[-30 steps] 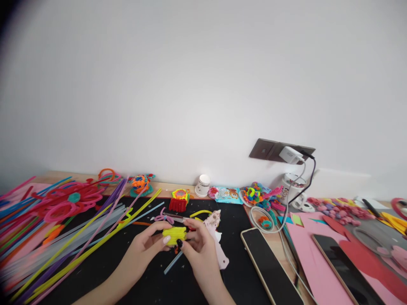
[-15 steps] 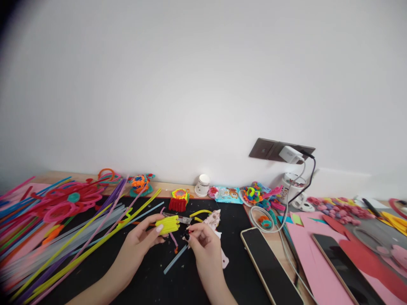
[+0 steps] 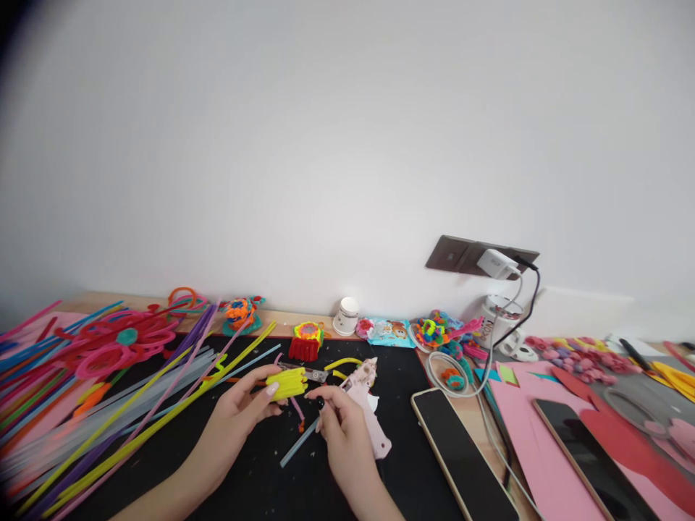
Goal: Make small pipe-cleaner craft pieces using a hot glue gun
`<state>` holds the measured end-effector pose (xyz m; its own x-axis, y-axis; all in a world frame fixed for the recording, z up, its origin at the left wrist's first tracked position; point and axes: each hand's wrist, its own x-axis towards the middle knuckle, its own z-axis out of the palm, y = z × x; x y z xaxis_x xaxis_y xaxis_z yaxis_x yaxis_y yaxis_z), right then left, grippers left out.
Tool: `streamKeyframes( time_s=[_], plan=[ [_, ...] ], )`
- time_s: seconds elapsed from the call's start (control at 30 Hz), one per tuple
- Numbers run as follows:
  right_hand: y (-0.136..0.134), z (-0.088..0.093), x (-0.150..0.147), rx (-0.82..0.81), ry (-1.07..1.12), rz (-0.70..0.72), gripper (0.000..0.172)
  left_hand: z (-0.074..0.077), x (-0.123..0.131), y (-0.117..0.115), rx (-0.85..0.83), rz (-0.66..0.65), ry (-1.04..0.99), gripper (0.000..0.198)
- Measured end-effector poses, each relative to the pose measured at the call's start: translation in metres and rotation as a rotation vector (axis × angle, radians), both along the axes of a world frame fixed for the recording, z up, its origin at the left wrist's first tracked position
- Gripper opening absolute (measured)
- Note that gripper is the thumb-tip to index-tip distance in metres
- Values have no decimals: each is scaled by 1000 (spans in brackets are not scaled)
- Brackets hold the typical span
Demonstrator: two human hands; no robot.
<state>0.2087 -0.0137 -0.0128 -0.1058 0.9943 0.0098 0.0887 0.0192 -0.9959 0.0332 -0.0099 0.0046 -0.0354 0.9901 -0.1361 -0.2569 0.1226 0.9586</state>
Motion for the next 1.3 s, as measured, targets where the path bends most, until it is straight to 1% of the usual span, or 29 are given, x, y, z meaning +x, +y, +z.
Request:
streamKeyframes(
  time_s=[0.13,0.23,0.33,0.47,0.53,0.67,0.8,1.1,1.3],
  plan=[
    [-1,-1,0,-1,-47,38,22,-1,0,1,-6,4,9,40],
    [-1,0,-1,-10,-65,54,21,-3,-1,1,0,1,7,40],
    [0,4,-3,-7,-27,32,18,-4,-1,1,9,0,-10,39],
    [0,8,-7,-23,59,23,20,-4,-1,2,8,-4,-25,38],
    [0,9,-9,-48,76,17,19,-4,-1,2,7,-1,-26,39],
    [0,13,-9,-86,54,-16,13,-6,-2,2,11,-19,-46,38],
    [0,17,-7,-67,27,-39,12,-8,-2,3,16,-42,-54,37],
    [0,13,-7,-65,26,-61,14,-8,-3,2,23,-63,-82,34],
    [0,11,-6,-43,17,-91,9,-8,-2,1,-3,-72,-144,34]
  ],
)
